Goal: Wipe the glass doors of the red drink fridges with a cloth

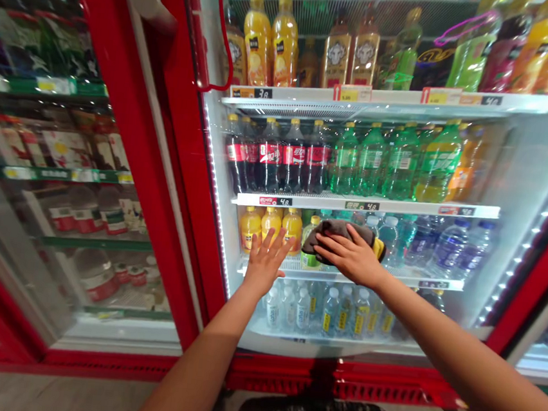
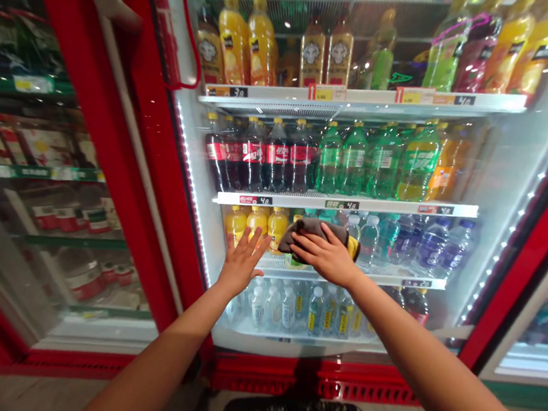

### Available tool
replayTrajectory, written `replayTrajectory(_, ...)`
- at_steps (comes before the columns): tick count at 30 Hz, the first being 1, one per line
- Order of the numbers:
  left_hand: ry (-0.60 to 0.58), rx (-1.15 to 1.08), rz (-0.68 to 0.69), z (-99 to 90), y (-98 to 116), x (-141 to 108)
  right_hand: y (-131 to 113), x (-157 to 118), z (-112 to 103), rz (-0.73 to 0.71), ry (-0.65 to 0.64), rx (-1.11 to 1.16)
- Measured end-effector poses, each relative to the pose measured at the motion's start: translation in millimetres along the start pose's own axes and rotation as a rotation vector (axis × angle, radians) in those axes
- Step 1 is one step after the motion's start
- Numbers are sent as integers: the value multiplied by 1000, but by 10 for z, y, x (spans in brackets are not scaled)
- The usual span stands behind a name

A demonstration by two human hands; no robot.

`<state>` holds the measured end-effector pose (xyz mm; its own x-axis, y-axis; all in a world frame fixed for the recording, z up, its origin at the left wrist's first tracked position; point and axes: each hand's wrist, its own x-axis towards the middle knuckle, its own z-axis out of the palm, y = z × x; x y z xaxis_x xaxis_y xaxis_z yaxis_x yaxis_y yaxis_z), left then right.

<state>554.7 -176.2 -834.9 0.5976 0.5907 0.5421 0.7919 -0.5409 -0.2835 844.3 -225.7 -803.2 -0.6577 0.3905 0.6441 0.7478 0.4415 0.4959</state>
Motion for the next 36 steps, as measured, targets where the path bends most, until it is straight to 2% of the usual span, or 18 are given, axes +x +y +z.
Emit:
replayTrajectory(3, -4, 8, 1, 18, -2, -1, 149, -101, -90, 154, 50, -74)
replayTrajectory(6, 2, 23, -2, 29, 8, 10, 108, 168, -55, 353, 141, -100)
replayTrajectory(8, 10, 32, 2, 30, 23, -6, -34, 343, 20, 383, 145, -91)
replayTrajectory(9, 13, 37, 4, 33, 28, -32, -109, 378, 57, 352, 130, -83)
replayTrajectory(11, 19, 49, 9, 48, 14, -132, -206, 327, 107, 201, 65, -59)
replayTrajectory(13, 26, 62, 13, 79, -48, -296, -200, 184, 113, 25, 7, -42)
replayTrajectory(15, 34, 79, 3, 117, -160, -490, -130, 91, 95, -61, -17, -43)
replayTrajectory(17, 43, 104, -50, 148, -297, -663, -93, 155, 88, -20, 4, -54)
replayTrajectory(19, 53, 128, -129, 171, -416, -771, -163, 378, 120, 95, 59, -63)
replayTrajectory(21, 61, 137, -187, 192, -486, -802, -346, 652, 197, 219, 129, -65)
replayTrajectory(23, 65, 131, -217, 223, -506, -781, -563, 841, 293, 257, 164, -53)
replayTrajectory(24, 66, 127, -229, 243, -503, -764, -649, 875, 335, 218, 158, -39)
replayTrajectory(26, 64, 123, -248, 292, -489, -737, -720, 823, 379, 39, 113, -2)
replayTrajectory(28, 59, 126, -256, 344, -484, -729, -634, 685, 349, -145, 67, 24)
replayTrajectory(29, 55, 129, -257, 370, -487, -732, -545, 625, 307, -181, 57, 22)
replayTrajectory(31, 51, 135, -263, 415, -499, -741, -340, 595, 192, -107, 79, -5)
replayTrajectory(33, 48, 136, -270, 447, -512, -747, -197, 731, 87, 66, 135, -32)
replayTrajectory(36, 46, 129, -269, 460, -515, -747, -256, 1111, 60, 230, 211, -22)
